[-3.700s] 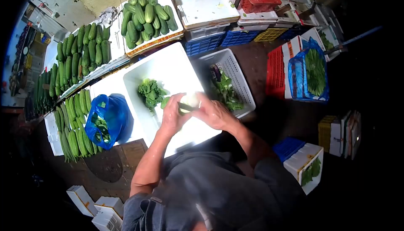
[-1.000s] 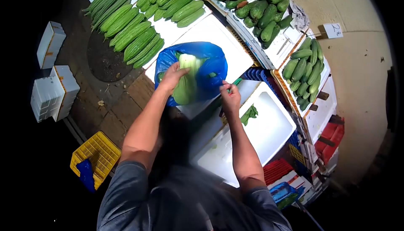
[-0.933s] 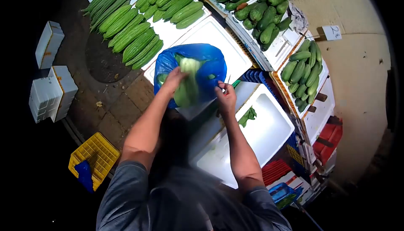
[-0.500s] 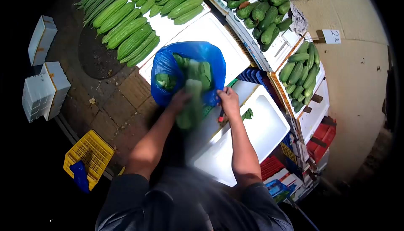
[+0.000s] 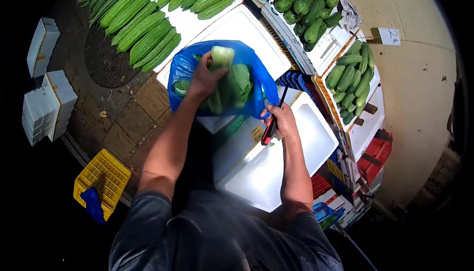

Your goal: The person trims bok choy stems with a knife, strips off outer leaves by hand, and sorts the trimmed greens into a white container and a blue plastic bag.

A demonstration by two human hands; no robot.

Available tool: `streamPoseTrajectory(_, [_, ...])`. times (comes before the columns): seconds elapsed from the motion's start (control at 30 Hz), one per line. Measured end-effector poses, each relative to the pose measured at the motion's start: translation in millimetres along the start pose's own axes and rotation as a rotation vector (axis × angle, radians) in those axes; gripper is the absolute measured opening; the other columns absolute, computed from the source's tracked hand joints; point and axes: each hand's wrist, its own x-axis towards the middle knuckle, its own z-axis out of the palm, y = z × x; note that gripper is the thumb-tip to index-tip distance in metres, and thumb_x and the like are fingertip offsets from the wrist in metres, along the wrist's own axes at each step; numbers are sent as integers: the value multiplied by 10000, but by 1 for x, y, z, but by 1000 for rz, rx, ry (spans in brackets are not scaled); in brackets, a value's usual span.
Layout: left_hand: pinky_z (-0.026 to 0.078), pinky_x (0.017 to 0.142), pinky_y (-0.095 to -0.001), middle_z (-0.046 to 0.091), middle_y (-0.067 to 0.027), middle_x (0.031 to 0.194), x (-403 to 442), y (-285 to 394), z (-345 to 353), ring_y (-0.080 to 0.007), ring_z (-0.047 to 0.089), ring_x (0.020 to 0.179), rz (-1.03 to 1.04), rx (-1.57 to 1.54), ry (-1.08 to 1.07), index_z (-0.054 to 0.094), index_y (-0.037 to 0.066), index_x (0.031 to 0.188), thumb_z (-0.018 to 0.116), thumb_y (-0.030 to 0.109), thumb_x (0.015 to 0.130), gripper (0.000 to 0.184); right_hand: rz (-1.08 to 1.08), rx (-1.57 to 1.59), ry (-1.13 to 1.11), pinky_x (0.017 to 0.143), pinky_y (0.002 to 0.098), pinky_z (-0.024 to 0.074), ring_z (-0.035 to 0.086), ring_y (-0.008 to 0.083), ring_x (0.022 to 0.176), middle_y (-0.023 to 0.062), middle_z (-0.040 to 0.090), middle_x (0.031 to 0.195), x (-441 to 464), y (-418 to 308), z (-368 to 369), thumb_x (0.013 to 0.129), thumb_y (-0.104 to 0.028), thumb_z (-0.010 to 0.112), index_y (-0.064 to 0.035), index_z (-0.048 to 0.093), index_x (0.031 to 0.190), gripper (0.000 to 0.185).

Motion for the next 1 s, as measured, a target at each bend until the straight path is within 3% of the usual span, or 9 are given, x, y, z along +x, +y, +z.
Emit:
streamPoseTrajectory(0.13, [502, 978, -389, 623, -204, 1272, -16, -54, 32, -309, 634, 1124, 149, 289, 113, 466, 6, 1384, 784, 225, 834, 673, -48, -14, 16, 627, 320, 568, 511, 124, 504, 64, 612, 717, -1, -2, -5, 913, -75, 588, -24, 568, 981, 88])
streamPoseTrajectory(0.2, [462, 1020, -421, 611, -231, 1289, -30, -77, 45, -352, 595, 1192, -96, 348, 100, 502, -14, 1366, 814, 283, 795, 715, -80, -26, 4, 641, 322, 572, 507, 124, 511, 53, 593, 702, -1, 1, -6, 909, -74, 593, -30, 565, 978, 86])
streamPoseTrajectory(0.27, [472, 1006, -430, 623, -247, 1274, -26, -147, 50, -378, 603, 1189, -258, 539, 81, 544, -18, 1329, 820, 319, 777, 703, -49, -13, -6, 571, 246, 482, 510, 98, 557, 26, 608, 733, -3, 3, -6, 909, -92, 625, -24, 605, 1056, 163])
streamPoseTrajectory(0.33, [484, 987, -431, 634, -248, 1260, -39, -144, 53, -384, 611, 1178, -327, 599, 77, 572, -19, 1293, 814, 315, 777, 661, -41, -54, -3, 659, 317, 578, 533, 117, 535, 58, 620, 742, 0, 7, -14, 918, -70, 600, -38, 577, 1007, 97])
streamPoseTrajectory(0.43, [497, 965, -437, 638, -256, 1249, -46, -124, 43, -390, 621, 1159, -385, 622, 68, 582, -22, 1273, 804, 304, 785, 627, -26, -18, 7, 566, 235, 468, 524, 97, 575, 40, 625, 772, -4, 6, -22, 911, -97, 629, -22, 607, 1070, 178])
streamPoseTrajectory(0.67, [513, 921, -456, 649, -273, 1205, -44, -150, 6, -399, 633, 1124, -172, 635, 40, 597, -32, 1240, 794, 266, 799, 568, -66, -47, -9, 648, 265, 512, 532, 98, 585, 41, 627, 781, 2, 1, -22, 910, -90, 628, -20, 602, 1061, 169])
streamPoseTrajectory(0.77, [520, 899, -444, 664, -256, 1180, -21, -156, 15, -369, 660, 1070, -298, 607, -120, 591, -40, 1247, 796, 258, 800, 575, -47, -2, 15, 703, 296, 551, 538, 104, 590, 42, 624, 794, -2, -3, -24, 913, -92, 633, -25, 593, 1033, 144])
streamPoseTrajectory(0.9, [526, 872, -417, 702, -212, 1100, -6, -209, 20, -319, 681, 1011, -222, 317, -97, 618, -48, 1218, 793, 273, 805, 552, -68, -8, 62, 678, 325, 570, 540, 116, 554, 61, 624, 774, 3, -4, -25, 923, -65, 612, -44, 544, 1009, 112])
streamPoseTrajectory(1.0, [527, 881, -423, 715, -212, 1091, -12, -155, 14, -356, 684, 1047, -321, 266, -148, 640, -37, 1204, 796, 293, 793, 549, -87, -2, 58, 659, 298, 560, 538, 112, 554, 63, 626, 775, 2, -8, -24, 940, -81, 616, -41, 536, 1008, 112])
